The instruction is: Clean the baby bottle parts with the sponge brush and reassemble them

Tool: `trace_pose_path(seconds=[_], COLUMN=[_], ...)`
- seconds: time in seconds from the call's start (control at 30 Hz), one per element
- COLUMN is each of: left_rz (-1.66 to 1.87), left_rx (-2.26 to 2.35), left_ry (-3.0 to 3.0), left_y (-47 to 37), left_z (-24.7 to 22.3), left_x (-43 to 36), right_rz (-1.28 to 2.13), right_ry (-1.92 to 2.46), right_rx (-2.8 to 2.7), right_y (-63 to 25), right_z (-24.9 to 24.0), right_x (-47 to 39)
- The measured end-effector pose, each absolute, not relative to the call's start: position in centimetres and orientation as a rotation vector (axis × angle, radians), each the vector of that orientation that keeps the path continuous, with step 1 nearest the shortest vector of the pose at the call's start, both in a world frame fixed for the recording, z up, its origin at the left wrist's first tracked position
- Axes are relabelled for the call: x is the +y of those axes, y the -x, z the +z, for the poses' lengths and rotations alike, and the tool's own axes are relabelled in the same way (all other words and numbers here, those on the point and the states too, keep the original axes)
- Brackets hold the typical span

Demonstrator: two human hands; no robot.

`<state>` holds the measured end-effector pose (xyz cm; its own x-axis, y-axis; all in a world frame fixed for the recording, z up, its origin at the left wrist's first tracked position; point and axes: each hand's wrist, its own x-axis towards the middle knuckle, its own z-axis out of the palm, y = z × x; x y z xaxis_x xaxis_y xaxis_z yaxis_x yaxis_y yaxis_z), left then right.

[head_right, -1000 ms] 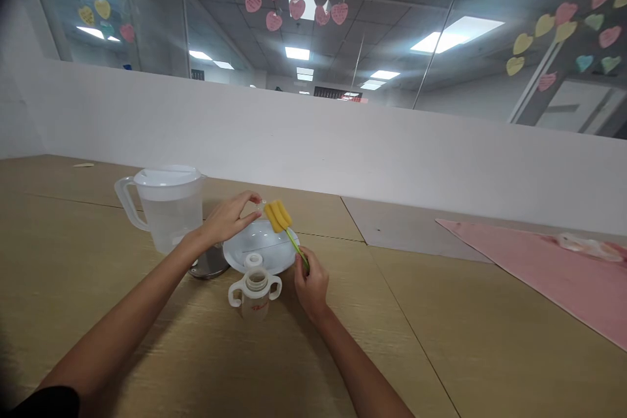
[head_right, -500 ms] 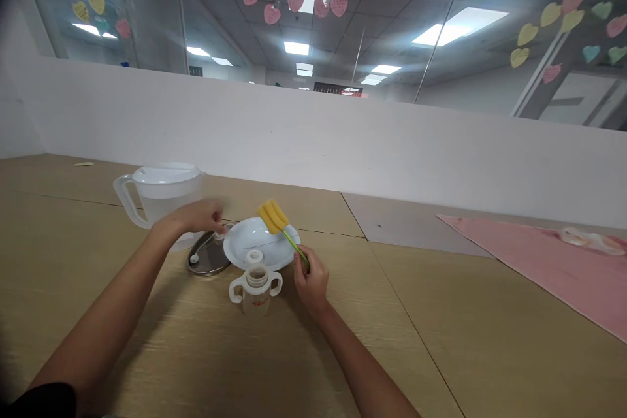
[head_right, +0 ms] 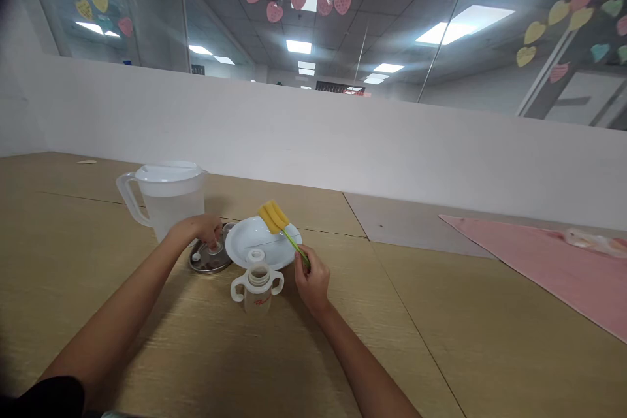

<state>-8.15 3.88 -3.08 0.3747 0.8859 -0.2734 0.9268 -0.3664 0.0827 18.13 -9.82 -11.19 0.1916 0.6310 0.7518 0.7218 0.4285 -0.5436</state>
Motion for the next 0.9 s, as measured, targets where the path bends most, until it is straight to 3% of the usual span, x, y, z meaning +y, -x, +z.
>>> trace_pose_path(seconds=[0.17, 0.4, 0.7, 0.9], left_rz=[-0.249, 0.080, -0.054, 0.096], left_rx=[1.639, 1.432, 1.233, 1.092], left_ry=[-2.446, -2.670, -2.630, -2.697], left_y=[7.8, 5.5, 1.4, 2.6], left_z=[-2.7, -0.2, -4.4, -2.8], left_x=[3.4, 0.6, -0.5, 0.2], right_rz=[-0.077, -0.065, -0.108, -0.115], right_ry=[1.257, 1.293, 1.261, 1.262], right_rx=[-1.495, -1.473, -1.486, -1.474], right_y=[-18.2, -18.2, -18.4, -18.3], right_z=[-11.3, -11.5, -11.2, -11.3], right_x=[-9.8, -9.5, -9.6, -9.5])
